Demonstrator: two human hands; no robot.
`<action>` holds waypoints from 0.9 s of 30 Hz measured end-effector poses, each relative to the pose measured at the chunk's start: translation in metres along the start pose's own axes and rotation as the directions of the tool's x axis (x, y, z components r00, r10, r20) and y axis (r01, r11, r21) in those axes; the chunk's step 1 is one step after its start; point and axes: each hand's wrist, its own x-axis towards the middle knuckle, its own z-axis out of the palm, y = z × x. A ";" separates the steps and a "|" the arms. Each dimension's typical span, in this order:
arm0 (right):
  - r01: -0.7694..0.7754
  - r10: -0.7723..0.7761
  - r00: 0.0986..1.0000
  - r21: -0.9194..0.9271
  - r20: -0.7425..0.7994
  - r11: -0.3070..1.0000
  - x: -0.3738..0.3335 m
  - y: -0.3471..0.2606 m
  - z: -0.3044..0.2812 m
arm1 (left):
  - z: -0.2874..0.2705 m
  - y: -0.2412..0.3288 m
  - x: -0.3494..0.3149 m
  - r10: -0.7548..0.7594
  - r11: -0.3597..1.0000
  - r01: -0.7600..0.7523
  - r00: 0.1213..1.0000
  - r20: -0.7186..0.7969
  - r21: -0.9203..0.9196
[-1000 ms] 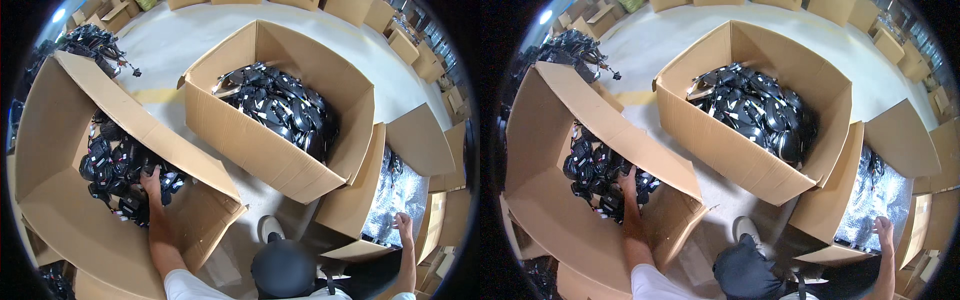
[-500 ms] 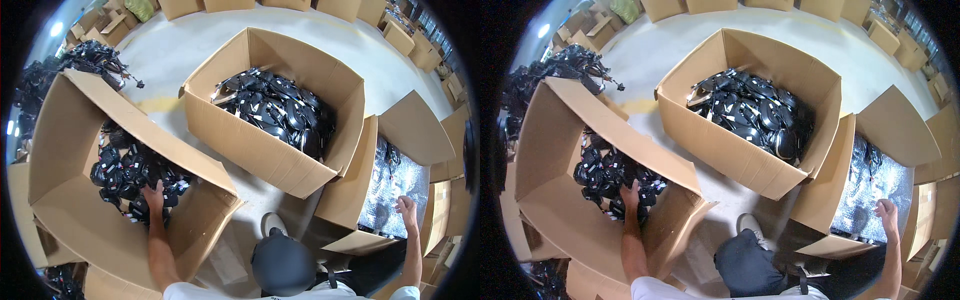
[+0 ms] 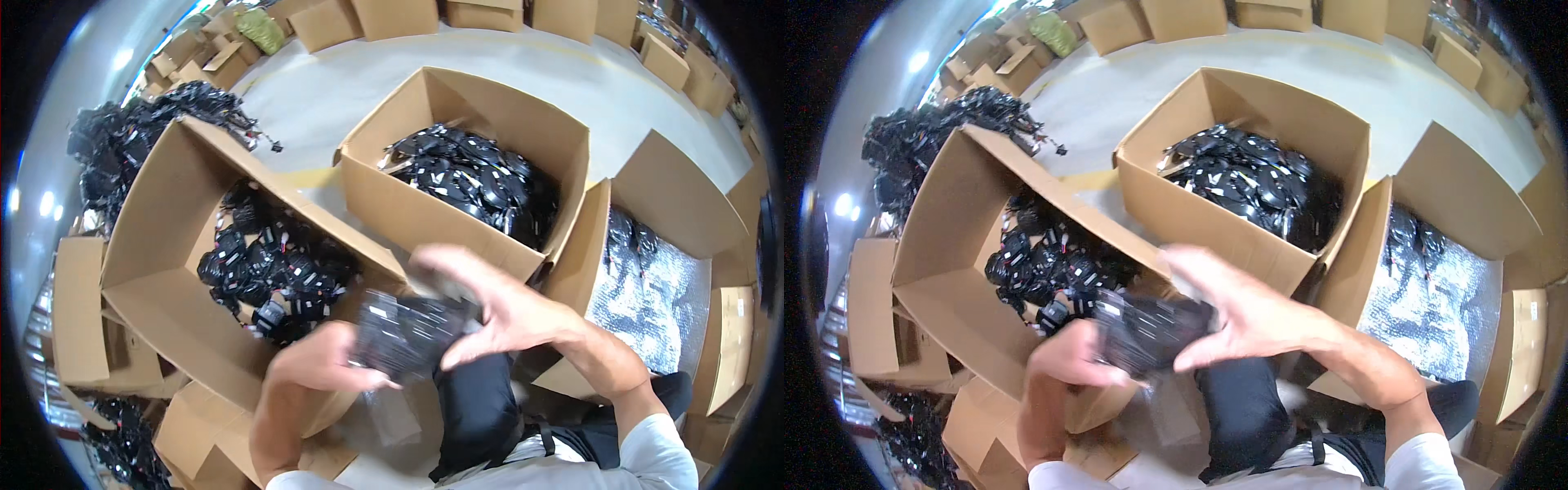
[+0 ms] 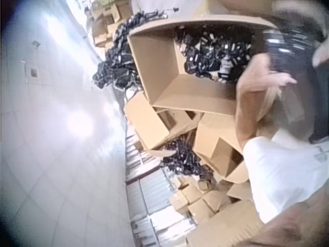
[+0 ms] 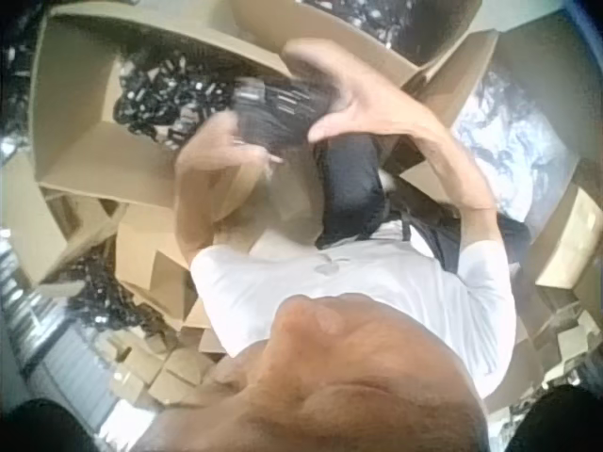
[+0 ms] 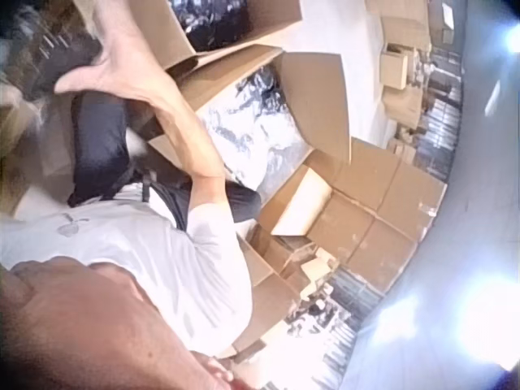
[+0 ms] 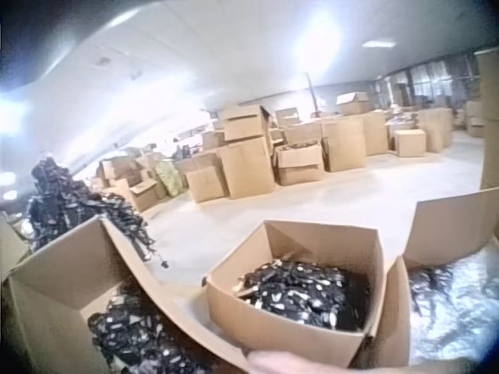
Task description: The person sits on the floor and transfers small black electronic components from one cardboard box to another. They pick up the items individually or in small groups, place them into a second box lined with bubble wrap, and arrange them neatly. The process is repeated continuously throughout the clip.
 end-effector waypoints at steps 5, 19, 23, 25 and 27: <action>-0.402 0.291 0.866 0.221 0.407 0.888 -0.040 0.010 -0.005 | 0.006 -0.050 0.011 -0.097 0.970 0.151 0.958 0.272 -0.188; -0.465 0.625 0.425 0.434 -0.655 0.771 -0.240 0.013 -0.086 | -0.251 -0.466 0.132 -0.583 0.785 -0.301 -0.066 -0.810 -0.541; -0.193 0.569 0.219 0.537 -0.792 0.821 -0.284 0.016 -0.134 | -0.278 -0.494 0.099 -0.268 0.885 -0.321 0.241 -0.933 -0.338; -0.116 0.488 0.154 0.475 -0.859 0.872 -0.303 0.004 -0.177 | -0.266 -0.482 0.121 -0.236 0.965 -0.093 0.105 -0.966 -0.246; -0.192 0.428 0.067 0.409 -0.901 0.892 -0.334 -0.012 -0.215 | -0.252 -0.450 0.139 -0.185 0.982 0.035 0.045 -0.982 -0.183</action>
